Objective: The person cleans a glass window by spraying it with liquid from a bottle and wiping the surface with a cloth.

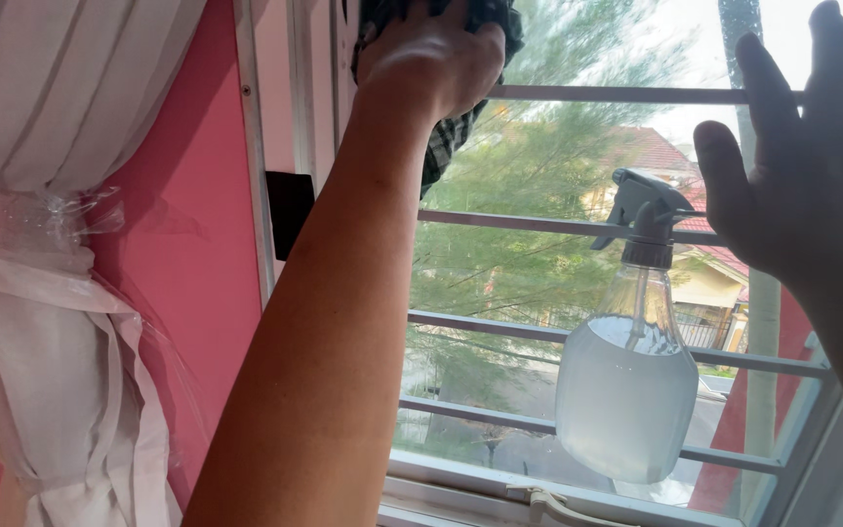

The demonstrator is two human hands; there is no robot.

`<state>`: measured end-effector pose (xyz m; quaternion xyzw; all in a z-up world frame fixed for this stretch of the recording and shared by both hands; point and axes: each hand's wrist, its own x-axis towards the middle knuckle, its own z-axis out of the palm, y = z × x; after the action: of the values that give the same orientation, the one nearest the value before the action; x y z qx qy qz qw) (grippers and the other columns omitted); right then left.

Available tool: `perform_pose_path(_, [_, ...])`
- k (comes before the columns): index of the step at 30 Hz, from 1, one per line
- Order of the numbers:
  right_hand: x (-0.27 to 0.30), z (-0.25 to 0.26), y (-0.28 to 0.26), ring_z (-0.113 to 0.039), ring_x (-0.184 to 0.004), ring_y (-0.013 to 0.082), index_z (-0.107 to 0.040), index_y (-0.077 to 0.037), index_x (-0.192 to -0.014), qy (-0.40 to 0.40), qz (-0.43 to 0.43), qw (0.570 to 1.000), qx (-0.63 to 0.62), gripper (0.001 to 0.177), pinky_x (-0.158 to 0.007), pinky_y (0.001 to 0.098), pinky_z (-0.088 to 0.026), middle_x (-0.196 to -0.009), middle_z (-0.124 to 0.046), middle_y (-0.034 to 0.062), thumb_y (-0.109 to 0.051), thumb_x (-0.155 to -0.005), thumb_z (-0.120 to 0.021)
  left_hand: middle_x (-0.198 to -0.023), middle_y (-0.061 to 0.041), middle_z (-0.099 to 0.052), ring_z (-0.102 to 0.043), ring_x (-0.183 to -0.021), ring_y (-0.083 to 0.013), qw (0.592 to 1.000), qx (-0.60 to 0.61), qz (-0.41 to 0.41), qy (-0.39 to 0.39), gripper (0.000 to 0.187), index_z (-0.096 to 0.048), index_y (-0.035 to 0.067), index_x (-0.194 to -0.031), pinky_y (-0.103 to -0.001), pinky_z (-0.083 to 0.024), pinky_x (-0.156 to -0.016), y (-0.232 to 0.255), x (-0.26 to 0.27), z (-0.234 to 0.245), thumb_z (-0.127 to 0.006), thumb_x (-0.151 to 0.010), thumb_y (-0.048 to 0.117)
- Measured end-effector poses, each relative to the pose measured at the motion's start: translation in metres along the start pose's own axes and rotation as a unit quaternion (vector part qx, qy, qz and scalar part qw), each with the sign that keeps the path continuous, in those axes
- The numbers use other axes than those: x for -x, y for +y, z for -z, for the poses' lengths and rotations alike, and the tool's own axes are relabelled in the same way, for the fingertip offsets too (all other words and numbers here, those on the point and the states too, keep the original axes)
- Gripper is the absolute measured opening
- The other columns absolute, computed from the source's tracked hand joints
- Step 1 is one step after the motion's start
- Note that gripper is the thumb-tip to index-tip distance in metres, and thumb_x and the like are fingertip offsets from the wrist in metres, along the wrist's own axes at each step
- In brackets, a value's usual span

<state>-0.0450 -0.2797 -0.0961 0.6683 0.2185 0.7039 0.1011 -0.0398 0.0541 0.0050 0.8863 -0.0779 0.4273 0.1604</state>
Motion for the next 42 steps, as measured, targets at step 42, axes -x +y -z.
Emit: perform_pose_path(42, [0.025, 0.009, 0.003, -0.033, -0.151, 0.0478, -0.048, 0.001, -0.157, 0.012, -0.022, 0.998, 0.052, 0.053, -0.124, 0.0579, -0.033, -0.159, -0.037, 0.0326, -0.034, -0.118, -0.050, -0.168, -0.019, -0.029, -0.049, -0.142, -0.0409, 0.997, -0.033, 0.067, -0.018, 0.065, -0.005, 0.040, -0.166, -0.051, -0.039, -0.120, 0.005, -0.003, -0.001, -0.026, -0.106, 0.053])
